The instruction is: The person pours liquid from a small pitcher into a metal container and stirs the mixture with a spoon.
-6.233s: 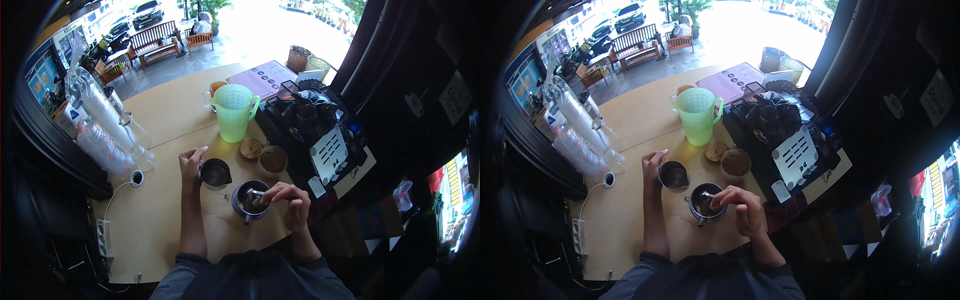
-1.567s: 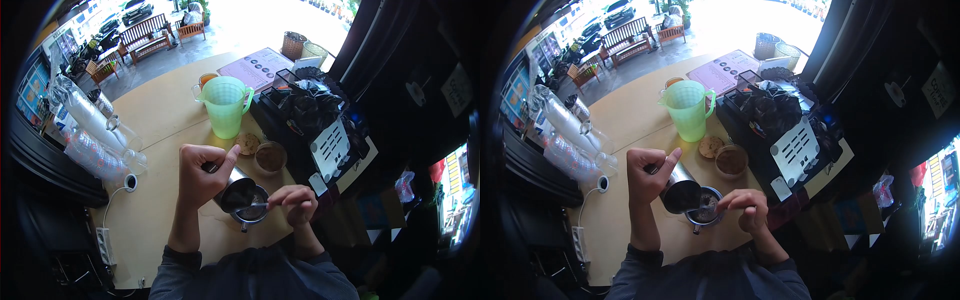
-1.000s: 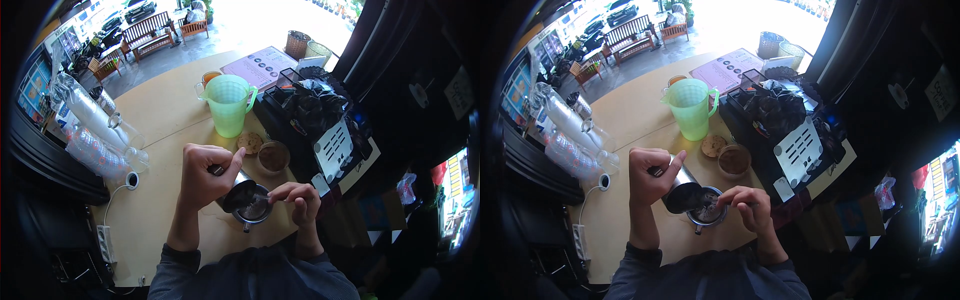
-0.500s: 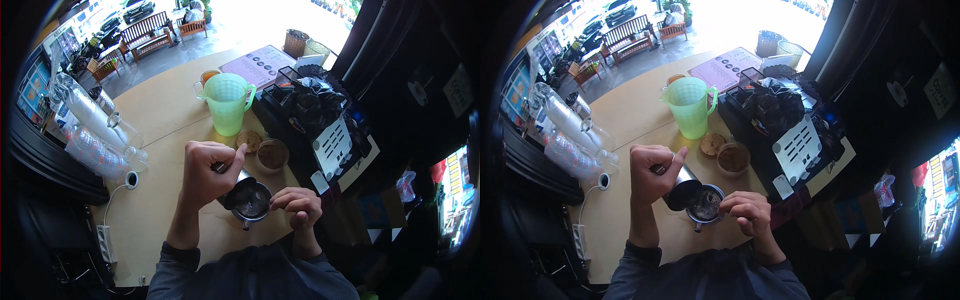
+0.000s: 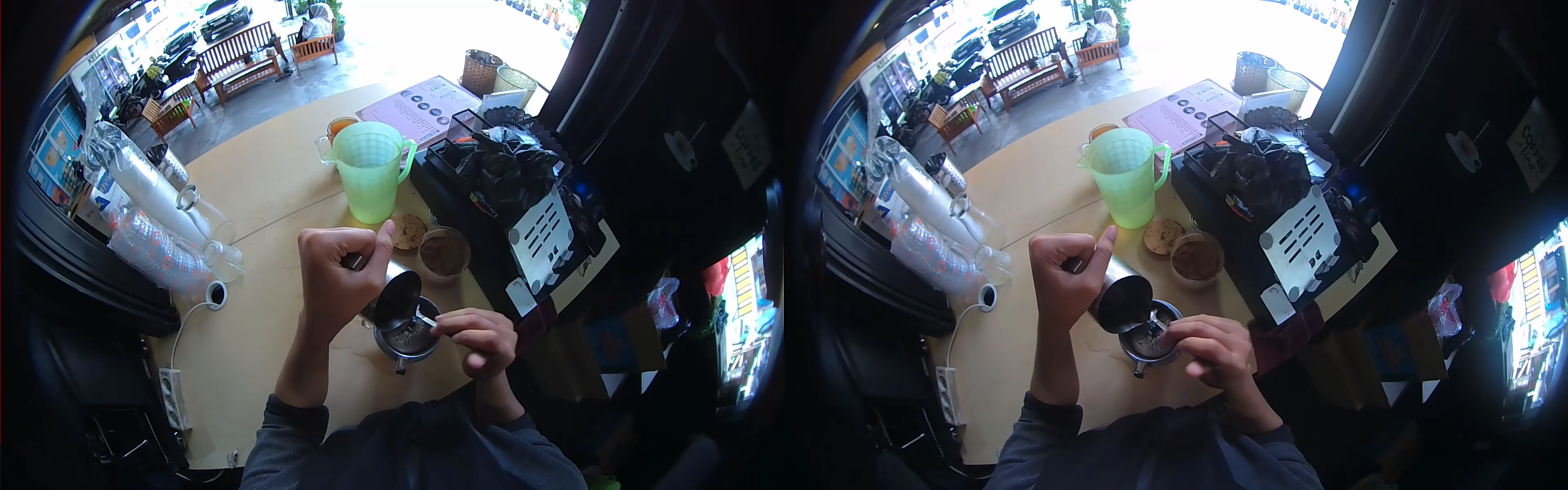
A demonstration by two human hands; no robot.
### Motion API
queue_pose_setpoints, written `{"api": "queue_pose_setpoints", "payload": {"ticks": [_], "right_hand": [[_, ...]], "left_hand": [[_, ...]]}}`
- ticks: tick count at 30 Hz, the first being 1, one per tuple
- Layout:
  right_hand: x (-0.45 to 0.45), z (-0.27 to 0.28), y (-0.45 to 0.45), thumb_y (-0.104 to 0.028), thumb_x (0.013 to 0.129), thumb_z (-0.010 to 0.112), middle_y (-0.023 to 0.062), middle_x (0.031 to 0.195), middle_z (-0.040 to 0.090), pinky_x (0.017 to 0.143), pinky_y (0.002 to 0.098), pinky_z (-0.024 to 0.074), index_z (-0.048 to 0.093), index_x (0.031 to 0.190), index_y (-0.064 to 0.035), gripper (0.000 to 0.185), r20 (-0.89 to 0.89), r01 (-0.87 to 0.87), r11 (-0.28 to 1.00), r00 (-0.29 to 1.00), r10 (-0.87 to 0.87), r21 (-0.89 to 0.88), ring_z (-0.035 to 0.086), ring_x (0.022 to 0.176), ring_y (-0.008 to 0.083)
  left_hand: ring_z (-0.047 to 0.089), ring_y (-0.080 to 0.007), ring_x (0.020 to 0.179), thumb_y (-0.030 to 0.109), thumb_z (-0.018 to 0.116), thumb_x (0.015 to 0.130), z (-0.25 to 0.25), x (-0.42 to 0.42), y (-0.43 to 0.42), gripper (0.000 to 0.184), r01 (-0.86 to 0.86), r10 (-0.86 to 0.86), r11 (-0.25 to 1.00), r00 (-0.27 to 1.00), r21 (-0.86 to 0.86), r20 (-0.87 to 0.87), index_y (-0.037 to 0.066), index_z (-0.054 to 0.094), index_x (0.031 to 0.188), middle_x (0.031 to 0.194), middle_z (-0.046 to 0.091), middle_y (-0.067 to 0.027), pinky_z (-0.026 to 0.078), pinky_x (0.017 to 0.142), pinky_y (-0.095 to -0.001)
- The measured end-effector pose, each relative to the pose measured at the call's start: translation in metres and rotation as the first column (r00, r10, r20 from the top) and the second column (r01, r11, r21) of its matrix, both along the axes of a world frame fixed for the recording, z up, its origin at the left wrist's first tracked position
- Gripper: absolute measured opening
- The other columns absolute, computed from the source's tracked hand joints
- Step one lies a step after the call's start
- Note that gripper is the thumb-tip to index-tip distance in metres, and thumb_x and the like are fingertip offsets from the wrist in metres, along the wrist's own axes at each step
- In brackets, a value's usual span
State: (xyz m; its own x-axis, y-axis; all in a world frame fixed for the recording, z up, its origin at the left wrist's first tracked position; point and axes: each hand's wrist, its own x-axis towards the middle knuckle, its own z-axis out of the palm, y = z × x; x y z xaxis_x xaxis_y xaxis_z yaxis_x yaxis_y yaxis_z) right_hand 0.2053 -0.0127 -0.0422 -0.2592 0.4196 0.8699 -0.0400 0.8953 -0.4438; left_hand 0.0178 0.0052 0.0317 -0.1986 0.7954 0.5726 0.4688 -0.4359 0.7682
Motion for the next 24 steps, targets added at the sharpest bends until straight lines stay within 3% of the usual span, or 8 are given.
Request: {"api": "queue_pose_setpoints", "payload": {"ticks": [4, 6, 10, 13, 16, 17, 22, 24], "right_hand": [[0.001, -0.003, -0.004, -0.044, 0.094, 0.042, 0.017, 0.069, 0.065, 0.052, 0.0358, 0.056, 0.05, 0.085, -0.0004, 0.045, 0.078, -0.034, 0.998, 0.996, 0.03, 0.049, 0.067, 0.062, 0.0287], [0.003, -0.006, -0.004, -0.044, 0.094, 0.043, 0.0172, 0.07, 0.066, 0.053, 0.036, 0.0563, 0.051, 0.086, -0.0003, 0.045, 0.026, -0.073, 0.997, 0.997, 0.072, 0.012, 0.068, 0.062, 0.0289], [-0.002, -0.007, 0.0, -0.045, 0.095, 0.041, 0.0164, 0.066, 0.065, 0.055, 0.0378, 0.0566, 0.05, 0.084, -0.0006, 0.047, 0.077, 0.014, 0.998, 0.997, -0.019, 0.066, 0.068, 0.063, 0.0296], [0.002, -0.012, -0.004, -0.047, 0.095, 0.036, 0.0184, 0.066, 0.064, 0.056, 0.0391, 0.0565, 0.049, 0.079, -0.0009, 0.051, -0.117, -0.197, 0.963, 0.977, 0.178, -0.184, 0.067, 0.061, 0.029], [0.005, -0.01, -0.001, -0.047, 0.095, 0.036, 0.0194, 0.066, 0.064, 0.056, 0.0396, 0.0566, 0.048, 0.077, -0.0008, 0.051, -0.169, -0.139, 0.97, 0.98, 0.105, -0.202, 0.066, 0.06, 0.0285], [0.004, -0.01, -0.001, -0.047, 0.095, 0.036, 0.0195, 0.068, 0.065, 0.057, 0.0397, 0.057, 0.048, 0.079, -0.0005, 0.051, -0.086, -0.054, 0.984, 0.996, 0.04, -0.167, 0.067, 0.062, 0.0292], [-0.002, -0.004, -0.004, -0.046, 0.095, 0.039, 0.0183, 0.072, 0.066, 0.057, 0.0371, 0.0569, 0.05, 0.083, -0.0001, 0.048, 0.038, -0.077, 0.997, 0.996, 0.077, -0.018, 0.068, 0.066, 0.0301], [0.003, 0.0, -0.006, -0.045, 0.094, 0.04, 0.017, 0.072, 0.066, 0.055, 0.0363, 0.0568, 0.051, 0.084, -0.0004, 0.047, 0.129, 0.058, 0.993, 0.989, -0.071, 0.101, 0.068, 0.065, 0.0289]], "left_hand": [[0.021, -0.0019, 0.044, 0.001, 0.067, 0.079, -0.001, -0.001, -0.001, 0.046, -0.024, 0.025, 0.999, 0.999, -0.022, 0.023, -0.001, 0.034, 0.046, 0.044, 0.024, 0.0051, 0.013, 0.041, -0.0253], [0.021, -0.0017, 0.044, 0.002, 0.067, 0.079, 0.0, -0.001, -0.003, 0.047, -0.01, 0.012, 0.999, 0.999, -0.037, 0.046, -0.001, 0.034, 0.046, 0.044, 0.024, 0.0054, 0.013, 0.041, -0.0252], [0.021, -0.0016, 0.045, 0.002, 0.067, 0.079, 0.001, -0.002, -0.003, 0.047, -0.011, 0.012, 0.999, 0.999, -0.033, 0.036, 0.0, 0.033, 0.046, 0.044, 0.024, 0.0054, 0.013, 0.041, -0.0252], [0.021, -0.0016, 0.045, 0.001, 0.067, 0.079, -0.001, -0.003, -0.004, 0.048, -0.005, 0.006, 0.999, 1.0, -0.032, 0.027, 0.0, 0.033, 0.046, 0.044, 0.024, 0.0054, 0.013, 0.041, -0.0251], [0.021, -0.0016, 0.045, 0.001, 0.066, 0.079, -0.001, -0.002, -0.003, 0.047, 0.003, -0.002, 1.0, 0.999, -0.029, 0.045, 0.0, 0.032, 0.046, 0.044, 0.024, 0.0054, 0.013, 0.041, -0.0251], [0.021, -0.0017, 0.044, 0.001, 0.066, 0.079, -0.001, -0.002, -0.003, 0.047, -0.001, 0.001, 1.0, 0.999, -0.021, 0.041, 0.0, 0.033, 0.046, 0.044, 0.024, 0.0053, 0.013, 0.04, -0.0252], [0.021, -0.0027, 0.043, 0.0, 0.066, 0.078, 0.0, -0.002, -0.003, 0.045, 0.003, -0.003, 1.0, 1.0, -0.005, 0.004, -0.001, 0.035, 0.045, 0.043, 0.025, 0.004, 0.014, 0.04, -0.0259], [0.021, -0.0042, 0.041, -0.001, 0.066, 0.077, 0.002, 0.0, -0.003, 0.043, 0.018, -0.017, 1.0, 0.999, 0.019, -0.041, -0.002, 0.037, 0.046, 0.042, 0.025, 0.0014, 0.015, 0.039, -0.0269]]}}
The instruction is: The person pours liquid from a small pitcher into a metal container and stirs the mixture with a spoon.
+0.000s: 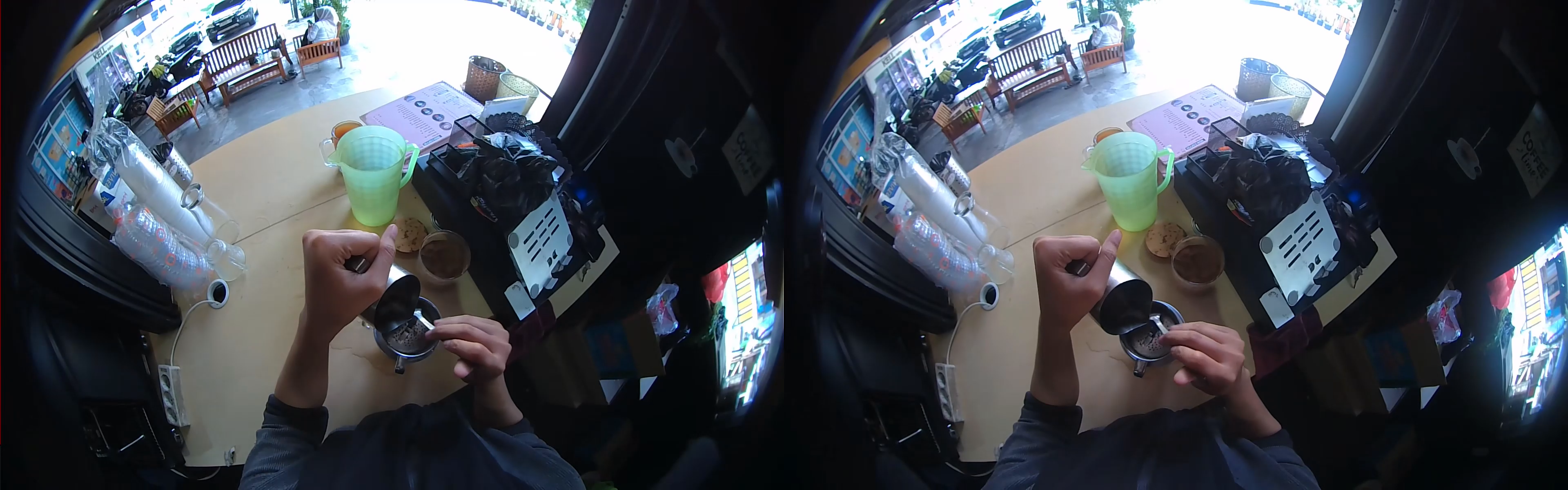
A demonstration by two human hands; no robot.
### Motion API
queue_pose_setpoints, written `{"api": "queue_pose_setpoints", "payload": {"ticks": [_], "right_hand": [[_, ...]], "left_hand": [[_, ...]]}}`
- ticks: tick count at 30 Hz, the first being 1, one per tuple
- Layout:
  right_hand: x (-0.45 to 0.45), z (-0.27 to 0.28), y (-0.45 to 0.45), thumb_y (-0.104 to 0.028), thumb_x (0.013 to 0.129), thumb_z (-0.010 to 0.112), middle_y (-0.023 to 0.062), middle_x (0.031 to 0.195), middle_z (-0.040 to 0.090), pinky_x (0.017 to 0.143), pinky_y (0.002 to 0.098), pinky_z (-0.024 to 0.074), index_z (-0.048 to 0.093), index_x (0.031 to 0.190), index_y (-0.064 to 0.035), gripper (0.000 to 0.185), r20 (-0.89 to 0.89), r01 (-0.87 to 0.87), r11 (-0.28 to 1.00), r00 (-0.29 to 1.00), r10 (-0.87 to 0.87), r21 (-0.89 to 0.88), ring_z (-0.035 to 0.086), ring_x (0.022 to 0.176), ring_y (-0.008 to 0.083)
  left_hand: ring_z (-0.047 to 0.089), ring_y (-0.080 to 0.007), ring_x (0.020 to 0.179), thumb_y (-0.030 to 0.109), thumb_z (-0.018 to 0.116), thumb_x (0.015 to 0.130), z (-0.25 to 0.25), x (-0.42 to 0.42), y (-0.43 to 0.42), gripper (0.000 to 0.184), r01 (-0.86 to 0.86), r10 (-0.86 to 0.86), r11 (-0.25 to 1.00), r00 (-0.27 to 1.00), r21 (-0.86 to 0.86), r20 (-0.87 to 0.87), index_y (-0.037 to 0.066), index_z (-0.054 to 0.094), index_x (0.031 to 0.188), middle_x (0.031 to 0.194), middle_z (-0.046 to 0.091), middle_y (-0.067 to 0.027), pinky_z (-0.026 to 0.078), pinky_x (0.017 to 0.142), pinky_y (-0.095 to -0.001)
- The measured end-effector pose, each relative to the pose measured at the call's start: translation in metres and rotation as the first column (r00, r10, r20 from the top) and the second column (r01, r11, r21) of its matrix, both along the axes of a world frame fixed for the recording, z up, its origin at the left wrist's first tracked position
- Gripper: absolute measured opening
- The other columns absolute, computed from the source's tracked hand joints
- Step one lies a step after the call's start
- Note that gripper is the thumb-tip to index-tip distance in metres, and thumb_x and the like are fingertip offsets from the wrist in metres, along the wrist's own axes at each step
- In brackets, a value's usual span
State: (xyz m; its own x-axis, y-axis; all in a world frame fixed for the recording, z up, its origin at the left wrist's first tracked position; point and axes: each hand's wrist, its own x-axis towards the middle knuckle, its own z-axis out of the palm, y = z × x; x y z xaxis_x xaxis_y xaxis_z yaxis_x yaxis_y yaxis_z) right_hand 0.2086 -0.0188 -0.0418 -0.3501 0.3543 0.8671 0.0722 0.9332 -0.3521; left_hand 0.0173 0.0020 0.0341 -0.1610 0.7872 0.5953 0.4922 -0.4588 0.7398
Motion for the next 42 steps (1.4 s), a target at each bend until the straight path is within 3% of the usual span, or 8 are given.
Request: {"api": "queue_pose_setpoints", "payload": {"ticks": [10, 12, 13, 18, 20, 24, 28, 42], "right_hand": [[-0.002, -0.004, 0.001, -0.044, 0.094, 0.042, 0.0151, 0.069, 0.065, 0.052, 0.0352, 0.0558, 0.051, 0.084, -0.001, 0.045, 0.0, 0.006, 0.999, 1.0, -0.006, 0.048, 0.067, 0.059, 0.0278], [0.004, -0.007, 0.0, -0.043, 0.095, 0.042, 0.0155, 0.07, 0.066, 0.053, 0.0352, 0.0561, 0.052, 0.086, -0.0007, 0.044, -0.143, -0.153, 0.983, 0.98, 0.137, -0.104, 0.067, 0.062, 0.0287], [0.005, -0.009, 0.0, -0.042, 0.095, 0.042, 0.0163, 0.071, 0.066, 0.054, 0.0359, 0.0565, 0.053, 0.087, -0.0003, 0.044, -0.148, -0.135, 0.985, 0.982, 0.119, -0.106, 0.068, 0.064, 0.0298], [-0.001, -0.006, 0.0, -0.042, 0.095, 0.04, 0.018, 0.069, 0.066, 0.057, 0.0388, 0.0571, 0.053, 0.086, 0.0003, 0.045, -0.025, -0.05, 0.999, 0.998, 0.049, -0.012, 0.068, 0.063, 0.0307], [0.001, -0.009, 0.0, -0.042, 0.095, 0.041, 0.0189, 0.073, 0.066, 0.058, 0.0399, 0.0572, 0.053, 0.087, 0.0009, 0.045, -0.128, -0.229, 0.966, 0.968, 0.214, -0.119, 0.068, 0.066, 0.0316], [-0.002, -0.008, 0.003, -0.042, 0.095, 0.04, 0.0201, 0.071, 0.066, 0.059, 0.0408, 0.0569, 0.052, 0.087, 0.0013, 0.046, -0.126, -0.104, 0.986, 0.988, 0.087, -0.132, 0.068, 0.067, 0.0327], [-0.001, -0.006, -0.001, -0.045, 0.094, 0.04, 0.0197, 0.07, 0.066, 0.059, 0.0386, 0.0565, 0.051, 0.082, 0.0005, 0.048, -0.182, -0.246, 0.938, 0.962, 0.204, -0.244, 0.067, 0.065, 0.0317], [0.007, 0.001, -0.003, -0.047, 0.095, 0.037, 0.0168, 0.069, 0.066, 0.058, 0.0379, 0.0566, 0.05, 0.082, -0.0005, 0.05, -0.076, -0.031, 0.989, 0.997, 0.02, -0.147, 0.067, 0.064, 0.0298]], "left_hand": [[0.021, -0.0076, 0.041, -0.003, 0.066, 0.075, 0.003, 0.005, 0.0, 0.04, 0.01, -0.009, 0.999, 0.999, 0.048, -0.032, -0.004, 0.038, 0.047, 0.043, 0.024, -0.0028, 0.016, 0.04, -0.0281], [0.02, -0.0083, 0.041, -0.003, 0.066, 0.075, 0.003, 0.005, -0.001, 0.039, 0.009, -0.009, 0.999, 1.0, 0.042, -0.023, -0.004, 0.038, 0.047, 0.043, 0.024, -0.0034, 0.017, 0.04, -0.0282], [0.02, -0.0083, 0.041, -0.003, 0.066, 0.075, 0.003, 0.004, -0.002, 0.039, 0.009, -0.008, 0.999, 1.0, 0.043, -0.023, -0.004, 0.038, 0.047, 0.043, 0.024, -0.0034, 0.017, 0.04, -0.0282], [0.021, -0.0083, 0.041, -0.003, 0.066, 0.075, 0.001, 0.003, -0.002, 0.04, -0.007, 0.008, 0.999, 1.0, 0.054, -0.023, -0.004, 0.038, 0.048, 0.044, 0.024, -0.0031, 0.017, 0.04, -0.0279], [0.021, -0.0083, 0.041, -0.003, 0.066, 0.075, 0.001, 0.003, -0.003, 0.04, -0.007, 0.008, 0.998, 1.0, 0.056, -0.013, -0.004, 0.037, 0.048, 0.044, 0.024, -0.003, 0.017, 0.04, -0.0279], [0.021, -0.008, 0.04, -0.004, 0.066, 0.075, 0.001, 0.001, -0.005, 0.04, 0.003, -0.002, 0.999, 1.0, 0.046, -0.031, -0.003, 0.037, 0.047, 0.043, 0.025, -0.0025, 0.017, 0.04, -0.0276], [0.021, -0.0078, 0.04, -0.004, 0.065, 0.075, 0.002, -0.001, -0.009, 0.041, 0.004, -0.004, 1.0, 1.0, 0.027, -0.013, -0.003, 0.036, 0.047, 0.043, 0.025, -0.0022, 0.017, 0.04, -0.0274], [0.023, -0.0079, 0.038, -0.005, 0.065, 0.075, 0.012, 0.014, -0.014, 0.039, 0.073, -0.072, 0.996, 0.997, 0.046, -0.011, -0.003, 0.038, 0.047, 0.041, 0.03, -0.0036, 0.019, 0.039, -0.0266]]}}
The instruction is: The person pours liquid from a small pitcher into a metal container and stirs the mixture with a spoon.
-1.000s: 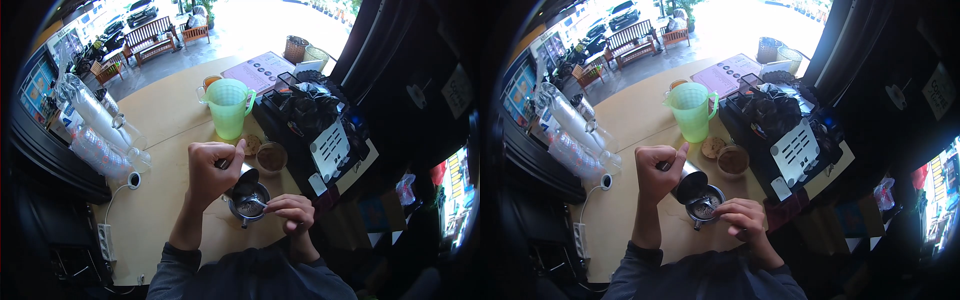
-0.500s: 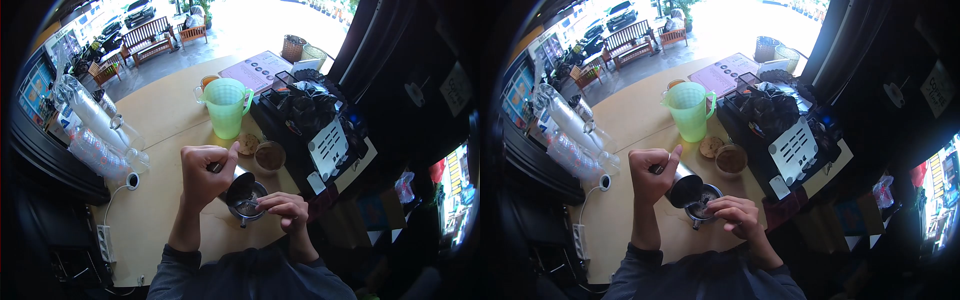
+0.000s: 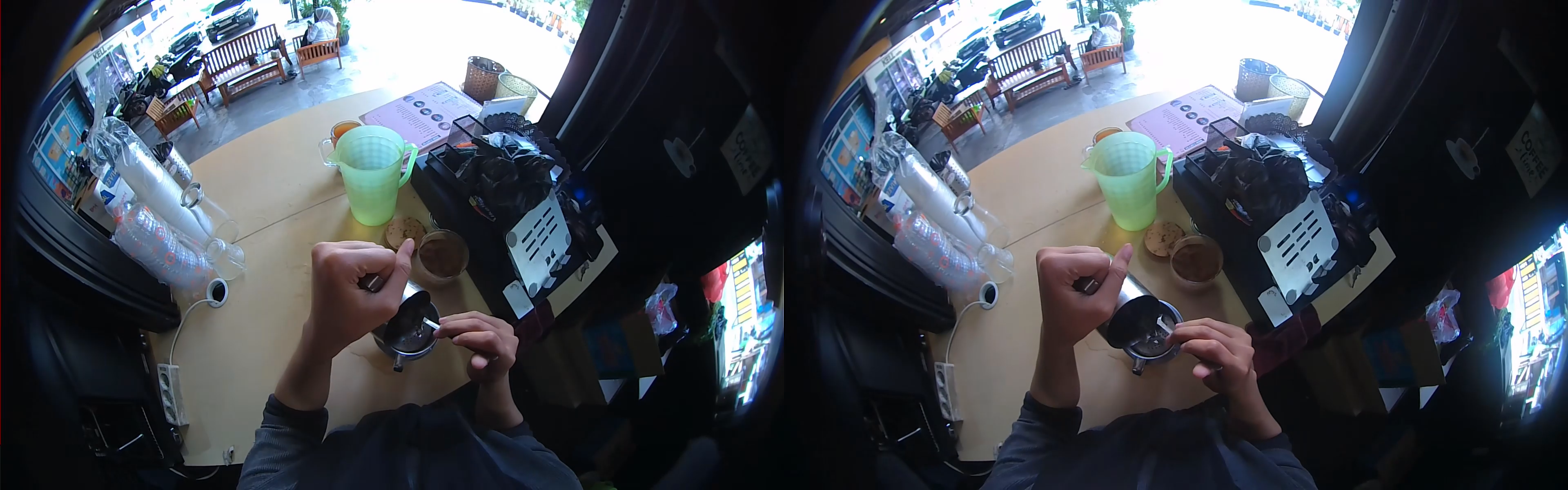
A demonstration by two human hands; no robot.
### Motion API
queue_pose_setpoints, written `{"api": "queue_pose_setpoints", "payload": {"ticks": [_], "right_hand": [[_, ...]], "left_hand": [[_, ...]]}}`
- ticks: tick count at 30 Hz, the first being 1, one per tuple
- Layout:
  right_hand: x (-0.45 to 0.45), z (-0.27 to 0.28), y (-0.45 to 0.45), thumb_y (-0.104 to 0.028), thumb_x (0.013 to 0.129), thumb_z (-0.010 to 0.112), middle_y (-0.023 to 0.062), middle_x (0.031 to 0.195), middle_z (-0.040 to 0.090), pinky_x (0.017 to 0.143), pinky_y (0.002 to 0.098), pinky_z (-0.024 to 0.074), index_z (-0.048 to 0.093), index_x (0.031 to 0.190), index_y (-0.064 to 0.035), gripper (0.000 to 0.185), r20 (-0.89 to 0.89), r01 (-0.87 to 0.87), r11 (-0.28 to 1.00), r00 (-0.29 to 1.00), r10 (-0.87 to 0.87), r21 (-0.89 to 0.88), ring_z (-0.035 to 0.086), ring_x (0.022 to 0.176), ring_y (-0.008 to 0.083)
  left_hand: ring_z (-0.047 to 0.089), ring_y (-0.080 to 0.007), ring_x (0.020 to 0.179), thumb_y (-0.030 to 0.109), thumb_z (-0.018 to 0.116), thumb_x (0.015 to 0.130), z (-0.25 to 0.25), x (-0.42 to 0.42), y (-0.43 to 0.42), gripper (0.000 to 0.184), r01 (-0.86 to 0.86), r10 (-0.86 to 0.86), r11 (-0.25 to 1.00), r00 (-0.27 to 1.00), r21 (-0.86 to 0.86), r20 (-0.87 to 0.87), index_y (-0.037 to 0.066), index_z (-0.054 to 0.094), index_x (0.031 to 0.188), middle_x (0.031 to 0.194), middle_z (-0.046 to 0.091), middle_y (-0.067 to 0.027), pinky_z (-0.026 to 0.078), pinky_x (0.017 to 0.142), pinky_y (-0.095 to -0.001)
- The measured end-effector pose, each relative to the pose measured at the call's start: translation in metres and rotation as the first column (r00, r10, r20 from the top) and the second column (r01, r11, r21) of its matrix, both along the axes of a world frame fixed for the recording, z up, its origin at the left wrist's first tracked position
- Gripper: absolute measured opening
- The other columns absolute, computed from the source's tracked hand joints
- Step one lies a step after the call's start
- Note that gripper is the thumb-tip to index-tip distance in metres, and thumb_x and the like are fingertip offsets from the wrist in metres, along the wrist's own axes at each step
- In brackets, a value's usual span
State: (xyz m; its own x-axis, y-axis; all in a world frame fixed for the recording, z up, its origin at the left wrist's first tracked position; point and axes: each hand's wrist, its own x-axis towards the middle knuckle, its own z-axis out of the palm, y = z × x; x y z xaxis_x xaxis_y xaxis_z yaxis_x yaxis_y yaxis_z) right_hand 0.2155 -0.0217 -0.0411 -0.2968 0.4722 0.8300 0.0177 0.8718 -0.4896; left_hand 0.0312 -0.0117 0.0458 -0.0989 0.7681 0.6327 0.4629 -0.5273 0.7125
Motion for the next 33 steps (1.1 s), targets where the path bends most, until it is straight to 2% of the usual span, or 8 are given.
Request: {"api": "queue_pose_setpoints", "payload": {"ticks": [13, 16, 18, 20, 24, 28, 31, 33], "right_hand": [[0.003, -0.001, -0.001, -0.046, 0.095, 0.038, 0.016, 0.07, 0.066, 0.059, 0.0368, 0.0566, 0.051, 0.082, 0.0, 0.05, -0.044, -0.056, 0.998, 0.998, 0.054, -0.04, 0.068, 0.066, 0.0309], [-0.001, 0.0, 0.003, -0.046, 0.095, 0.039, 0.017, 0.071, 0.066, 0.059, 0.0374, 0.0567, 0.053, 0.083, 0.0006, 0.05, 0.039, -0.005, 1.0, 0.999, 0.005, 0.012, 0.068, 0.067, 0.0313], [-0.001, -0.001, 0.003, -0.046, 0.094, 0.04, 0.0187, 0.073, 0.066, 0.06, 0.038, 0.0567, 0.054, 0.084, 0.0014, 0.05, -0.009, -0.199, 0.977, 0.98, 0.199, -0.07, 0.068, 0.068, 0.0316], [0.004, -0.001, 0.002, -0.046, 0.094, 0.041, 0.0191, 0.073, 0.066, 0.06, 0.0384, 0.0568, 0.054, 0.084, 0.0019, 0.051, -0.028, -0.234, 0.965, 0.972, 0.232, -0.118, 0.068, 0.067, 0.0315], [0.002, -0.003, 0.004, -0.043, 0.093, 0.045, 0.0149, 0.08, 0.066, 0.065, 0.0375, 0.0556, 0.055, 0.082, 0.0026, 0.048, -0.052, -0.093, 0.989, 0.995, 0.088, -0.112, 0.068, 0.074, 0.0304], [0.003, -0.004, 0.002, -0.037, 0.096, 0.043, 0.0157, 0.081, 0.066, 0.066, 0.0386, 0.0557, 0.054, 0.081, 0.0021, 0.044, -0.04, -0.231, 0.965, 0.973, 0.228, -0.125, 0.067, 0.076, 0.0322], [0.006, -0.003, 0.002, -0.049, 0.095, 0.037, 0.0187, 0.072, 0.065, 0.065, 0.0412, 0.0566, 0.051, 0.079, 0.001, 0.055, -0.095, -0.176, 0.969, 0.982, 0.161, -0.173, 0.067, 0.068, 0.0318], [0.002, 0.001, 0.002, -0.049, 0.094, 0.038, 0.0179, 0.071, 0.065, 0.064, 0.0411, 0.0567, 0.051, 0.079, 0.0013, 0.054, 0.003, -0.082, 0.995, 0.997, 0.082, -0.049, 0.067, 0.067, 0.0317]], "left_hand": [[0.021, -0.005, 0.044, -0.001, 0.066, 0.078, -0.011, -0.015, -0.001, 0.044, -0.129, 0.131, 0.989, 0.991, -0.068, 0.03, -0.002, 0.034, 0.048, 0.044, 0.024, 0.0007, 0.015, 0.041, -0.0262], [0.021, -0.0044, 0.045, 0.0, 0.066, 0.078, -0.01, -0.017, -0.002, 0.045, -0.147, 0.15, 0.986, 0.988, -0.081, 0.03, -0.002, 0.033, 0.048, 0.045, 0.023, 0.0018, 0.015, 0.041, -0.0261], [0.021, -0.0041, 0.045, 0.001, 0.067, 0.078, -0.01, -0.017, -0.002, 0.045, -0.147, 0.151, 0.985, 0.988, -0.089, 0.036, -0.001, 0.034, 0.047, 0.045, 0.023, 0.0023, 0.015, 0.041, -0.0262], [0.021, -0.0043, 0.044, 0.001, 0.067, 0.078, -0.01, -0.017, -0.002, 0.045, -0.133, 0.137, 0.987, 0.99, -0.091, 0.036, -0.002, 0.034, 0.047, 0.045, 0.023, 0.0019, 0.015, 0.041, -0.0262], [0.021, -0.0053, 0.043, -0.001, 0.066, 0.077, -0.007, -0.013, -0.001, 0.043, -0.091, 0.093, 0.994, 0.995, -0.064, 0.02, -0.002, 0.036, 0.047, 0.044, 0.023, 0.0003, 0.015, 0.04, -0.0265], [0.021, -0.0066, 0.041, -0.003, 0.066, 0.077, -0.006, -0.01, 0.001, 0.041, -0.059, 0.059, 0.997, 0.998, -0.055, 0.003, -0.003, 0.036, 0.047, 0.044, 0.024, -0.0015, 0.016, 0.04, -0.0265], [0.021, -0.0076, 0.041, -0.004, 0.065, 0.076, -0.004, -0.006, 0.002, 0.04, -0.042, 0.042, 0.999, 0.999, -0.025, -0.002, -0.004, 0.037, 0.048, 0.043, 0.025, -0.0029, 0.017, 0.04, -0.0266], [0.022, -0.0083, 0.041, -0.005, 0.065, 0.076, -0.002, -0.003, 0.002, 0.039, -0.029, 0.029, 1.0, 1.0, -0.003, 0.007, -0.004, 0.037, 0.048, 0.043, 0.025, -0.0039, 0.018, 0.04, -0.0267]]}}
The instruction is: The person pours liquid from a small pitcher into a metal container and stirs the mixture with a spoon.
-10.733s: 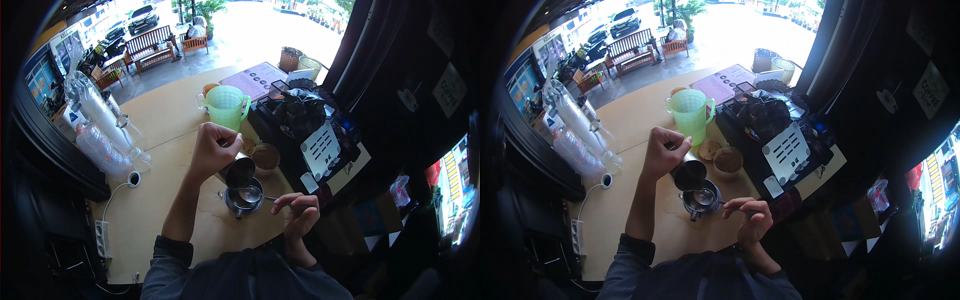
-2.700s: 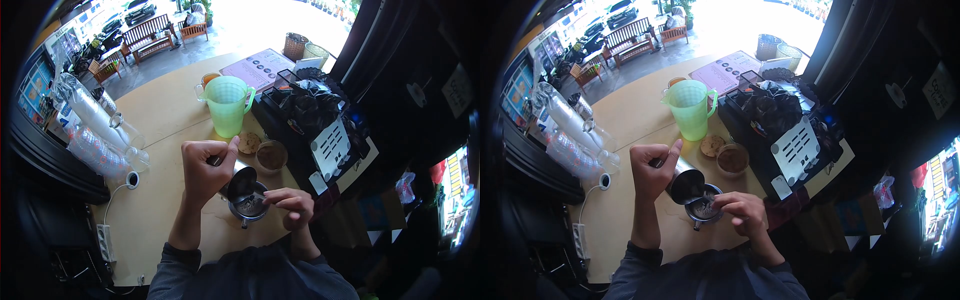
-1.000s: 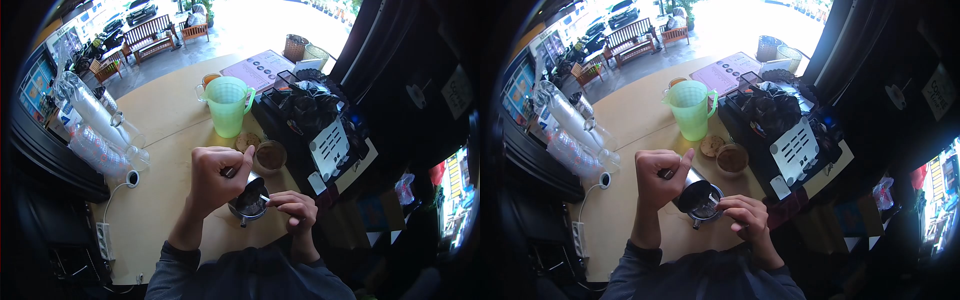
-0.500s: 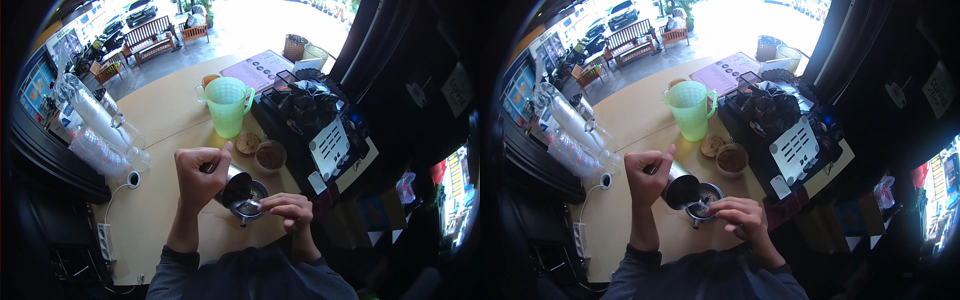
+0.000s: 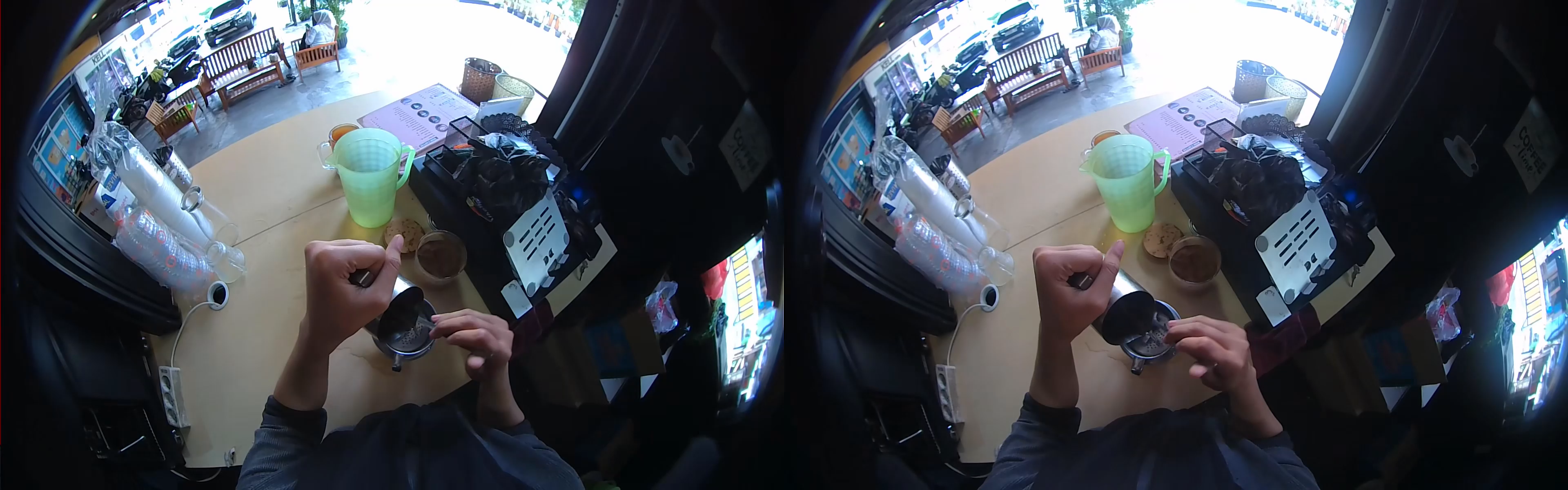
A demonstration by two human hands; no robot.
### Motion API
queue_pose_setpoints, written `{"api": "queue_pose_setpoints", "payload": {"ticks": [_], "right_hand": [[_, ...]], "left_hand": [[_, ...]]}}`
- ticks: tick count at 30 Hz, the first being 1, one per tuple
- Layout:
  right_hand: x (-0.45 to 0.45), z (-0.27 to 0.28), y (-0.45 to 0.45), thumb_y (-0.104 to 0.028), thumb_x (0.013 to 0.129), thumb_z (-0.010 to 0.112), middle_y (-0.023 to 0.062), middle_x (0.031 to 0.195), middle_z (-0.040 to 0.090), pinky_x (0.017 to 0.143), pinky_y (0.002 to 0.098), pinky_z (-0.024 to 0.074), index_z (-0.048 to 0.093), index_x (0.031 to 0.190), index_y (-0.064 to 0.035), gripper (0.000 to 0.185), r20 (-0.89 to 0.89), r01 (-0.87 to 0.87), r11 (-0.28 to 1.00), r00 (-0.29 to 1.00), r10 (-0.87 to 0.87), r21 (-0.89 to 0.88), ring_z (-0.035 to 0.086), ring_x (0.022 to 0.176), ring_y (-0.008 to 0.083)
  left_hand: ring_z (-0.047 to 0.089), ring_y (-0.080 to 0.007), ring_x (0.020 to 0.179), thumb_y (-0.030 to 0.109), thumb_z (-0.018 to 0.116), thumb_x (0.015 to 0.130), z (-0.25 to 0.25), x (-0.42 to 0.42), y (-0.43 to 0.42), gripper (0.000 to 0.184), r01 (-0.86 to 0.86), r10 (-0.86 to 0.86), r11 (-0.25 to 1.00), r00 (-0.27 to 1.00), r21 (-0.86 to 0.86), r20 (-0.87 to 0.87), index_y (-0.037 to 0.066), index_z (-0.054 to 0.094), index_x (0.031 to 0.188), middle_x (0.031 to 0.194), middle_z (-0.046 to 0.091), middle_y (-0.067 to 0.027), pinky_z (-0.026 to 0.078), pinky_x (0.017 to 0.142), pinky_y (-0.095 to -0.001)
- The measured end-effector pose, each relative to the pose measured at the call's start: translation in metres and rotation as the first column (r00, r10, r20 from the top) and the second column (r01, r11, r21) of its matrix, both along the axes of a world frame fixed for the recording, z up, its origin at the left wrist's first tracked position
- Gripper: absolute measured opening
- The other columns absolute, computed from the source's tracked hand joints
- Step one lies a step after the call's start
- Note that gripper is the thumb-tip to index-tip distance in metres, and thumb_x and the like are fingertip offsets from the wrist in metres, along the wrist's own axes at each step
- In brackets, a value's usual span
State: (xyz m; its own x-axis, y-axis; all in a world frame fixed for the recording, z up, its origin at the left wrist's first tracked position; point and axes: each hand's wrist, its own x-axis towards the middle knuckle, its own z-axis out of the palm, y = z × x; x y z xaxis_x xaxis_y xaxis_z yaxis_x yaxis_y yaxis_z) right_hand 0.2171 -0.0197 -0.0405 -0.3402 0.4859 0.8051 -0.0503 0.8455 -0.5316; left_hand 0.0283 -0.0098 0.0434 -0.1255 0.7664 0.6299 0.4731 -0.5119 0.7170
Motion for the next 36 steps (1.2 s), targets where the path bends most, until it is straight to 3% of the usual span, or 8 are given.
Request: {"api": "queue_pose_setpoints", "payload": {"ticks": [5, 8, 14, 20, 22, 26, 29, 36], "right_hand": [[0.001, -0.001, -0.001, -0.049, 0.094, 0.038, 0.0177, 0.071, 0.065, 0.063, 0.0416, 0.057, 0.051, 0.08, 0.0025, 0.055, 0.009, -0.047, 0.999, 0.999, 0.047, 0.008, 0.067, 0.067, 0.0314], [0.001, -0.002, -0.001, -0.049, 0.094, 0.039, 0.0174, 0.071, 0.065, 0.063, 0.0414, 0.057, 0.051, 0.08, 0.0027, 0.055, -0.029, 0.03, 0.999, 0.999, -0.029, 0.03, 0.067, 0.067, 0.0312], [0.003, 0.0, -0.003, -0.05, 0.093, 0.038, 0.0172, 0.07, 0.065, 0.061, 0.0401, 0.057, 0.051, 0.079, 0.0015, 0.055, 0.005, -0.04, 0.998, 0.999, 0.04, 0.053, 0.067, 0.064, 0.0301], [0.001, 0.002, -0.004, -0.05, 0.093, 0.038, 0.0158, 0.069, 0.065, 0.059, 0.0382, 0.0566, 0.051, 0.079, 0.0006, 0.054, 0.019, 0.061, 0.996, 0.998, -0.063, 0.066, 0.067, 0.064, 0.0294], [0.002, 0.002, -0.004, -0.05, 0.094, 0.038, 0.0155, 0.069, 0.065, 0.059, 0.0379, 0.0565, 0.05, 0.079, -0.0001, 0.053, -0.002, -0.045, 0.999, 0.999, 0.045, -0.007, 0.067, 0.065, 0.0293], [0.002, 0.002, -0.004, -0.049, 0.094, 0.037, 0.0163, 0.069, 0.065, 0.059, 0.038, 0.0566, 0.05, 0.078, -0.0001, 0.053, -0.076, -0.058, 0.996, 0.996, 0.052, -0.073, 0.067, 0.065, 0.0297], [-0.002, 0.003, -0.003, -0.048, 0.094, 0.037, 0.0166, 0.068, 0.065, 0.059, 0.0384, 0.0567, 0.05, 0.079, 0.0, 0.052, -0.005, 0.053, 0.999, 0.999, -0.053, -0.004, 0.067, 0.062, 0.0294], [0.004, 0.006, -0.01, -0.049, 0.094, 0.035, 0.016, 0.063, 0.064, 0.054, 0.0372, 0.0567, 0.048, 0.077, -0.0015, 0.052, -0.159, 0.114, 0.993, 0.981, -0.113, -0.003, 0.065, 0.056, 0.0278]], "left_hand": [[0.021, -0.0082, 0.041, -0.005, 0.066, 0.076, -0.001, 0.003, 0.004, 0.037, -0.019, 0.019, 0.999, 1.0, 0.029, -0.01, -0.004, 0.039, 0.049, 0.044, 0.025, -0.0037, 0.018, 0.04, -0.0274], [0.021, -0.0077, 0.041, -0.004, 0.066, 0.076, -0.003, 0.004, 0.007, 0.037, -0.055, 0.054, 0.997, 0.999, 0.056, 0.005, -0.005, 0.04, 0.049, 0.044, 0.025, -0.0036, 0.017, 0.04, -0.0275], [0.021, -0.0069, 0.042, -0.002, 0.066, 0.077, -0.005, -0.002, 0.006, 0.039, -0.141, 0.14, 0.987, 0.99, 0.075, 0.014, -0.004, 0.039, 0.049, 0.045, 0.025, -0.0027, 0.016, 0.041, -0.0276], [0.022, -0.0078, 0.041, -0.002, 0.066, 0.077, -0.005, -0.016, -0.003, 0.039, -0.159, 0.159, 0.987, 0.987, 0.025, -0.003, -0.004, 0.039, 0.049, 0.044, 0.026, -0.003, 0.017, 0.04, -0.0276], [0.022, -0.009, 0.04, -0.004, 0.066, 0.077, -0.005, -0.017, -0.005, 0.037, -0.157, 0.157, 0.988, 0.987, 0.009, -0.032, -0.004, 0.041, 0.049, 0.044, 0.027, -0.0048, 0.018, 0.04, -0.0276], [0.021, -0.0061, 0.043, -0.001, 0.066, 0.077, -0.004, -0.013, -0.005, 0.042, -0.107, 0.108, 0.994, 0.994, -0.021, 0.018, -0.003, 0.035, 0.049, 0.045, 0.024, -0.0014, 0.015, 0.041, -0.0272], [0.021, -0.0065, 0.043, -0.002, 0.066, 0.077, -0.004, -0.007, -0.002, 0.042, -0.091, 0.09, 0.996, 0.996, 0.005, 0.018, -0.003, 0.035, 0.049, 0.044, 0.024, -0.0017, 0.015, 0.041, -0.0272], [0.021, -0.0087, 0.041, -0.005, 0.066, 0.075, -0.004, -0.003, 0.0, 0.039, -0.065, 0.065, 0.995, 0.998, 0.076, -0.005, -0.004, 0.037, 0.048, 0.043, 0.026, -0.0027, 0.017, 0.04, -0.0273]]}}
